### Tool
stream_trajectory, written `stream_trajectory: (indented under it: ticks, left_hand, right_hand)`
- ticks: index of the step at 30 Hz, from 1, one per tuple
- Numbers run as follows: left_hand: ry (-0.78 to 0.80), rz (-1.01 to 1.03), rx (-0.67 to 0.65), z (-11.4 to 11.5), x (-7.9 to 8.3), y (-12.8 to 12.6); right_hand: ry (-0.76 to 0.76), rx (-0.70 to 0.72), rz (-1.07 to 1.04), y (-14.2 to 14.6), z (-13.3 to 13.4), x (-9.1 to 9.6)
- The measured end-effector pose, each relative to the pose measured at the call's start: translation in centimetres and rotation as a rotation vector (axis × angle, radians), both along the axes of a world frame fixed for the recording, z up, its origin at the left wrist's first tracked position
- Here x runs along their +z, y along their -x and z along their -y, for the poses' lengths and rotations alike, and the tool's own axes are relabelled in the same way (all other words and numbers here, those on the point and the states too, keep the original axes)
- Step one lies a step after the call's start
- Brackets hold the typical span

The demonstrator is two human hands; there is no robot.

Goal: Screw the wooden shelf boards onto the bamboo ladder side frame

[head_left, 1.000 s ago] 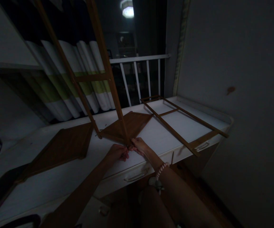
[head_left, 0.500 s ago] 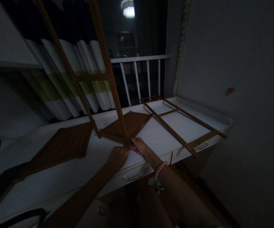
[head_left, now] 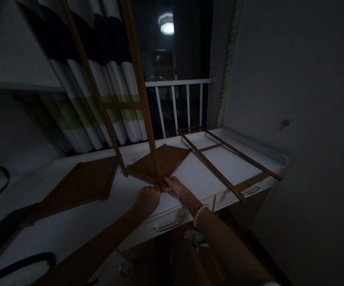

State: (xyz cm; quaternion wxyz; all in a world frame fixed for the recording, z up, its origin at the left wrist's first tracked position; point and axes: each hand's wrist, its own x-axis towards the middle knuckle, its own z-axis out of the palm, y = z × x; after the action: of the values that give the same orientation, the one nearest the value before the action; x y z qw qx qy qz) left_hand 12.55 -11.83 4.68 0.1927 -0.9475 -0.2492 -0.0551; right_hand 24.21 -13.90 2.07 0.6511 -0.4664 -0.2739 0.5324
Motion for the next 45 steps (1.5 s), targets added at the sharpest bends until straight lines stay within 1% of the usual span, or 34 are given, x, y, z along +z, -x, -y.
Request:
stream_trajectory:
  ticks: [2,3,4,6,8,10,13,14,16,18,19,21,24,27,30,33,36,40,45]
  left_hand:
    - [0.069,0.112,0.101,-0.4,0.3,0.4]
    - [0.124,0.164,0.114,-0.6,0.4,0.7]
    - [0.201,0.214,0.106,-1.0,0.5,1.0]
    - [0.413,0.301,0.060,-1.7,0.6,1.7]
    - [0.627,0.368,0.033,-2.4,0.4,2.4]
    - [0.787,0.425,0.000,-3.0,0.1,2.8]
    - [0.953,0.481,-0.079,-3.4,-0.5,2.9]
    - [1.007,0.487,-0.085,-3.5,-0.7,2.7]
    - [1.102,0.484,-0.043,-3.4,-0.8,2.4]
    - [1.130,0.479,0.027,-3.3,-0.7,2.1]
    - [1.101,0.473,0.056,-3.1,-0.5,1.9]
    - [0.953,0.440,0.090,-2.8,-0.2,1.8]
    - [0.590,0.347,0.097,-2.1,0.2,1.7]
    - [0.243,0.243,0.019,-1.3,0.3,1.6]
    - [0.050,0.127,-0.078,-0.6,0.1,1.3]
    - [-0.074,0.053,-0.157,0.0,-0.4,0.9]
    - [-0.148,0.025,-0.199,0.2,-0.8,0.8]
    - [-0.176,0.044,-0.161,0.1,-1.1,1.2]
    - [-0.146,0.080,-0.085,0.3,-1.2,2.3]
  right_hand:
    - [-0.014,0.011,-0.006,-0.1,-0.1,-0.2]
    - [-0.018,0.017,-0.007,-0.1,-0.2,-0.4]
    - [-0.020,0.022,-0.006,-0.2,-0.3,-0.5]
    - [-0.026,0.030,-0.004,-0.2,-0.4,-0.8]
    - [-0.038,0.035,-0.003,-0.3,-0.7,-1.1]
    - [-0.056,0.038,-0.004,-0.3,-0.9,-1.4]
    - [-0.078,0.041,-0.001,-0.3,-1.1,-1.8]
    - [-0.083,0.039,0.000,-0.3,-1.0,-1.8]
    - [-0.090,0.034,0.003,-0.3,-1.0,-1.8]
    - [-0.088,0.026,0.006,-0.3,-0.9,-1.7]
    - [-0.085,0.022,0.008,-0.2,-0.9,-1.6]
    - [-0.079,0.015,0.010,-0.2,-0.9,-1.6]
    - [-0.068,0.006,0.008,-0.2,-0.8,-1.5]
    - [-0.055,-0.002,0.002,-0.2,-0.8,-1.4]
    - [-0.049,-0.010,-0.018,-0.1,-0.8,-1.2]
    - [-0.051,-0.015,-0.038,0.0,-0.8,-0.9]
    - [-0.056,-0.015,-0.051,0.1,-0.8,-0.8]
    - [-0.061,-0.005,-0.075,0.0,-0.7,-1.0]
    - [-0.114,0.026,-0.164,-0.1,-0.8,-1.4]
